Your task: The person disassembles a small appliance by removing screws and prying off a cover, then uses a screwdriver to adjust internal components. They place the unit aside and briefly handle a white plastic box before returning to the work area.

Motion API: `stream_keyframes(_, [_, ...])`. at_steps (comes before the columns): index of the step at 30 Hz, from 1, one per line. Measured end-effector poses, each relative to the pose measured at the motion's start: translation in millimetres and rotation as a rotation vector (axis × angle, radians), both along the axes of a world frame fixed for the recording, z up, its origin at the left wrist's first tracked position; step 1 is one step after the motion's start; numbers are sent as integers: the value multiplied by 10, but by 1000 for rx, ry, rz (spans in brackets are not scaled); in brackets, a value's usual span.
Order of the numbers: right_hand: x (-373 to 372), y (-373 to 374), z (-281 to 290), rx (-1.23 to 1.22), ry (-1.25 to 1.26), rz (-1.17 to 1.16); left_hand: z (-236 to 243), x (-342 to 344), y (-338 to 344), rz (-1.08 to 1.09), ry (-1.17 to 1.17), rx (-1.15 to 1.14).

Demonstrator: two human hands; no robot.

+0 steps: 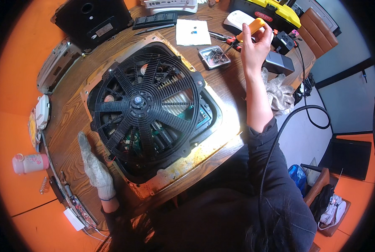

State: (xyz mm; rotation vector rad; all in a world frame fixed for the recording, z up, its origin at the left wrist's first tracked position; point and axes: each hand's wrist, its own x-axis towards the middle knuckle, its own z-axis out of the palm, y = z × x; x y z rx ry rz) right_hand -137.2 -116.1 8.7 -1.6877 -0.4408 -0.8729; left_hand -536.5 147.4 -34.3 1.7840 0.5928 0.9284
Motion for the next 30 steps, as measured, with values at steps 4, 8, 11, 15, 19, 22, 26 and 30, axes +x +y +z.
stream_keyframes(4, [-38,9,32,164,18,104,-6,-19,11,-26,-3,60])
stream_keyframes(8, [-5,-7,33,295,35,181,-10,-26,19,15,41,37])
stream_keyframes(11, [29,-13,30,312,0,157,-4,3,21,9,36,-10])
stream_keyframes(15, [-66,52,97,475,99,313,19,29,-22,-37,23,70])
stream_keyframes(19, [-344,194,338,597,91,451,86,-7,-80,-46,82,195])
stream_keyframes(22, [-629,306,551,642,124,531,127,-59,-115,-8,182,261])
stream_keyframes(26, [-1074,472,711,663,122,747,184,-68,-96,22,256,396])
stream_keyframes(30, [-1599,622,708,551,171,904,260,-30,-107,109,356,689])
